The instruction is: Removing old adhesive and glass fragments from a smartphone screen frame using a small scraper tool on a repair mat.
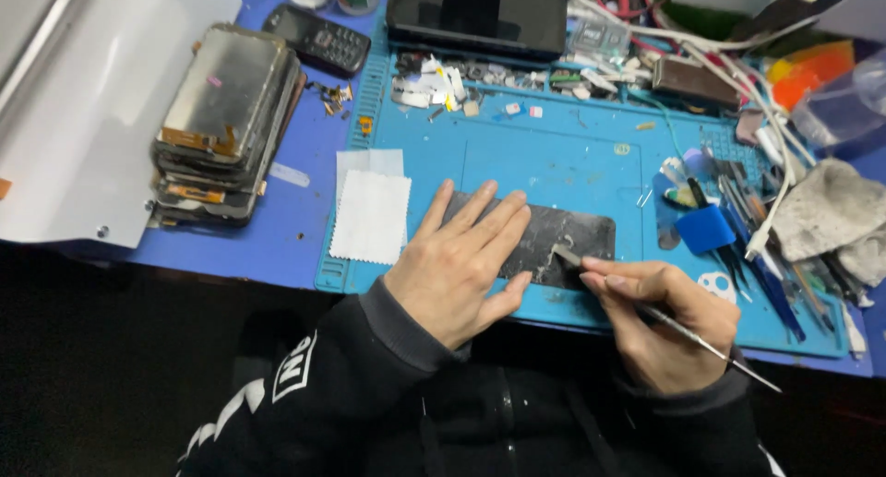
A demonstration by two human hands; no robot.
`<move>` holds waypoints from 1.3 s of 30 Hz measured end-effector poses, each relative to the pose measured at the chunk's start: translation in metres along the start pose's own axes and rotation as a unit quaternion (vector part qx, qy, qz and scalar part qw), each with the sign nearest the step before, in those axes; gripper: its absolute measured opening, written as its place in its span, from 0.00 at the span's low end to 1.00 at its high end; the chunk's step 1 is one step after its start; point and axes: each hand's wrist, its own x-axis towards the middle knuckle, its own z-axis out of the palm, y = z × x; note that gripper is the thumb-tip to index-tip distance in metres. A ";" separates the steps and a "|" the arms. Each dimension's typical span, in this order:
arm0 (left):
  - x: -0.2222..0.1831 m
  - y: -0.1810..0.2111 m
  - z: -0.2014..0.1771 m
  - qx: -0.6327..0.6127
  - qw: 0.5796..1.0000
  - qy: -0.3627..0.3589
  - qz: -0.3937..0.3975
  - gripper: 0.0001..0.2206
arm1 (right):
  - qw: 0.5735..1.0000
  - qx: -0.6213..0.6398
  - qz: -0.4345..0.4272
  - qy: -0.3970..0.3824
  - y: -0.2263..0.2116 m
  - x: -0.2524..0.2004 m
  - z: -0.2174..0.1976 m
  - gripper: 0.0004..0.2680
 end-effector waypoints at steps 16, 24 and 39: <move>-0.005 -0.006 0.005 -0.010 1.000 -0.008 0.005 0.28 | 0.997 -0.051 -0.053 -0.027 -0.007 -0.004 -0.002 0.10; -0.004 -0.006 0.007 -0.008 1.000 -0.006 0.005 0.29 | 0.998 -0.020 -0.047 -0.025 -0.002 -0.005 -0.004 0.11; -0.004 -0.005 0.007 -0.009 1.000 -0.006 0.006 0.29 | 0.993 -0.059 -0.090 -0.042 -0.004 -0.001 -0.001 0.10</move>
